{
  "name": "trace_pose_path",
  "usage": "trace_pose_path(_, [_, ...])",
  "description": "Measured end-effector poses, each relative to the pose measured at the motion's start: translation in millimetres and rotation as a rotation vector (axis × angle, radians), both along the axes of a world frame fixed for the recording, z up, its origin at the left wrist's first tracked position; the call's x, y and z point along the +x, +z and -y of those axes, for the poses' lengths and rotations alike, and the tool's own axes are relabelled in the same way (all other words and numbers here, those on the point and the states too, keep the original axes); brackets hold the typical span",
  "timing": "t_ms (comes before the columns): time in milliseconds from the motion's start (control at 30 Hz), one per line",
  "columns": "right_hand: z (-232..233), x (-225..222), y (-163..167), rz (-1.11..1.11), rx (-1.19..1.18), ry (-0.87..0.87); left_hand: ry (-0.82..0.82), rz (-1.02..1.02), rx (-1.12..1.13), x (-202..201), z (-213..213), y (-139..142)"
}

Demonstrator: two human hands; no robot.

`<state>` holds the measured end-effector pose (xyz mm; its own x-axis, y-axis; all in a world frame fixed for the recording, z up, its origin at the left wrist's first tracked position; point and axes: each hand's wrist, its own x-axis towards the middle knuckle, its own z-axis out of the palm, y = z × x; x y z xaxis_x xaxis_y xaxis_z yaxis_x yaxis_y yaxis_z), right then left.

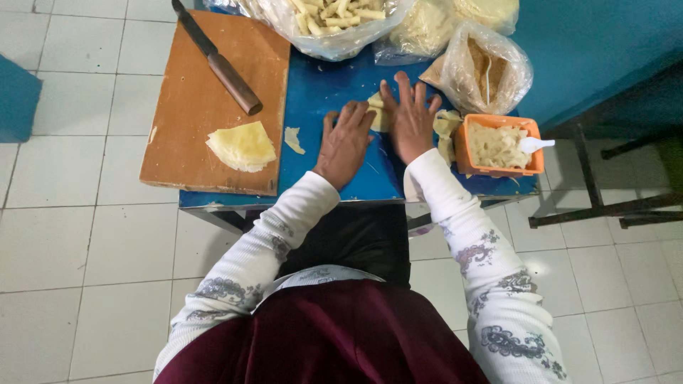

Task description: The person sits at a blue table and folds thin pastry sheets around a scoop of filling taken from an orange container, using a spoon to transfer the filling. The folded pieces are stacked in a pile on the table as they are finished.

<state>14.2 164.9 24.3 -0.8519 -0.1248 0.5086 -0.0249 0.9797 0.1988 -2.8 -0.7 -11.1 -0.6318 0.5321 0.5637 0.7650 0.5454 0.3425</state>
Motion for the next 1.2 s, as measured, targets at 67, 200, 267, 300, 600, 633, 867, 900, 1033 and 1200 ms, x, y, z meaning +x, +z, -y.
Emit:
trace_pose_path(67, [-1, -9, 10, 0.064, -0.067, 0.003, 0.009, 0.013, -0.044, 4, 3, 0])
trace_pose_path(200, [-10, -14, 24, 0.143, -0.478, 0.137, 0.063, -0.054, -0.109, 7, 2, -1])
trace_pose_path(267, [-8, -11, 25, 0.166, -0.532, 0.193, 0.052, -0.007, -0.101, 6, 1, -2])
trace_pose_path(300, [-7, -10, 25, 0.133, -0.502, 0.209, 0.047, 0.015, -0.096, 5, 0, -2])
trace_pose_path(600, [-48, -43, 79, 0.500, -0.897, 0.087, 0.070, -0.004, -0.110, 6, 1, 0])
trace_pose_path(633, [-54, -49, 93, 0.489, -1.023, 0.157, 0.075, -0.008, -0.116, 7, 0, 1])
trace_pose_path(867, [-65, -49, 136, 0.011, -1.190, 0.658, 0.066, 0.031, -0.118, 7, 3, -1])
trace_pose_path(900, [-72, -41, 135, -0.017, -1.139, 0.586, 0.059, 0.029, -0.107, 6, 3, -1])
trace_pose_path(1033, [-118, 0, 133, 0.000, -0.880, 0.240, 0.068, 0.009, -0.119, 6, 3, -2])
trace_pose_path(1200, [-143, 32, 107, 0.185, -0.425, -0.265, 0.069, 0.018, -0.128, 7, 2, -2])
